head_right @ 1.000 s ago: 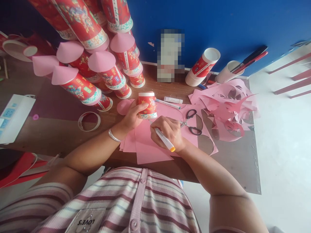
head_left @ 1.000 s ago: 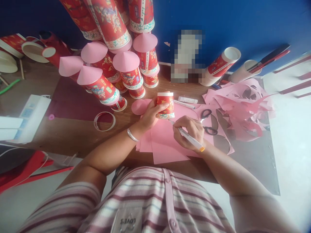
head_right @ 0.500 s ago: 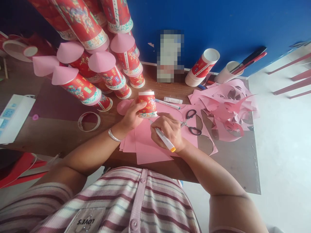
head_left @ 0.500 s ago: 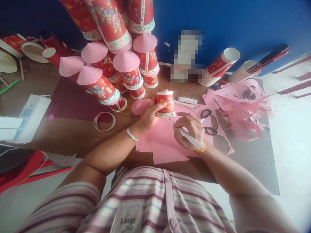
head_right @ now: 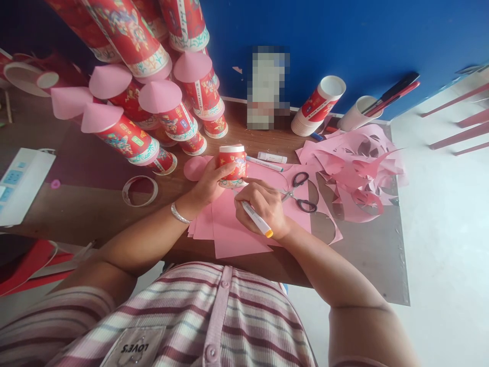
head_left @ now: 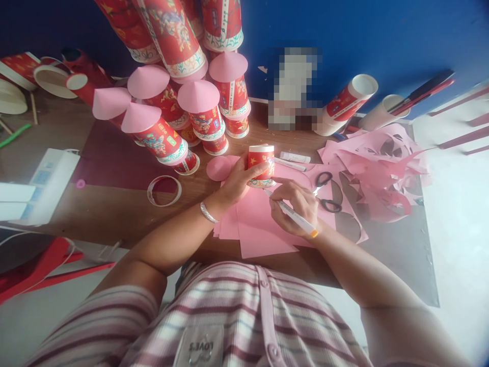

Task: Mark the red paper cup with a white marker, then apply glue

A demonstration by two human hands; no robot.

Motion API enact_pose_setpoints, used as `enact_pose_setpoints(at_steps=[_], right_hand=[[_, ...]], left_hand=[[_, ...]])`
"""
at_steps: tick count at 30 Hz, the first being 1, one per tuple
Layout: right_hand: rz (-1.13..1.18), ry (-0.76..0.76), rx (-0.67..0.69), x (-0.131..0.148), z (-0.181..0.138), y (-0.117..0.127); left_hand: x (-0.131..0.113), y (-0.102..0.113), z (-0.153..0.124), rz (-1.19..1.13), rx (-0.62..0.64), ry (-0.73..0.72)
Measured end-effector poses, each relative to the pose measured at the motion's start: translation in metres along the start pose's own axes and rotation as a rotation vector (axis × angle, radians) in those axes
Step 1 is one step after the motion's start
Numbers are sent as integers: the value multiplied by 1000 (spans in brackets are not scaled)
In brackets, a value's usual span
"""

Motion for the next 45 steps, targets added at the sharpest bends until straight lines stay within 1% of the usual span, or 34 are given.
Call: enact_pose_setpoints(at_steps=[4,11,16,23,28,32,37,41,45], right_hand=[[-8,-5,1,-1,-1,-1],[-21,-1,9,-2,-1,0],[-56,25,-39,-3,0,2],[-144,-22,-26,0,0,5],[-137,-41,-20,0,0,4],[-131,-45,-13,-1,0,4],[-136,-42,-11,0,0,4],[-144,-43,-22,-1,0,5],[-133,-58,-23,-2,0,5]], left_hand=[[-1,1,0,23,18,-16],[-5,-2,-2,14,-39,11],[-2,1,0,12,-11,-27],[-7,-2,-2,36,-50,-25],[-7,-1,-1,28,-6,-28],[-4,2,0,27,-13,-47],[0,5,1,29,-1,-36],[-1,7,1,82,-12,-85],[-1,6,1,58,21,-84]])
Point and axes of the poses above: each hand's wrist, its own z-axis towards the middle knuckle, its own y-axis out of the back of the hand, x = y × z, the point moved 1 cm from there along z, towards the middle knuckle, and after that the axes turned 5 degrees about x, right-handed, at the moved point
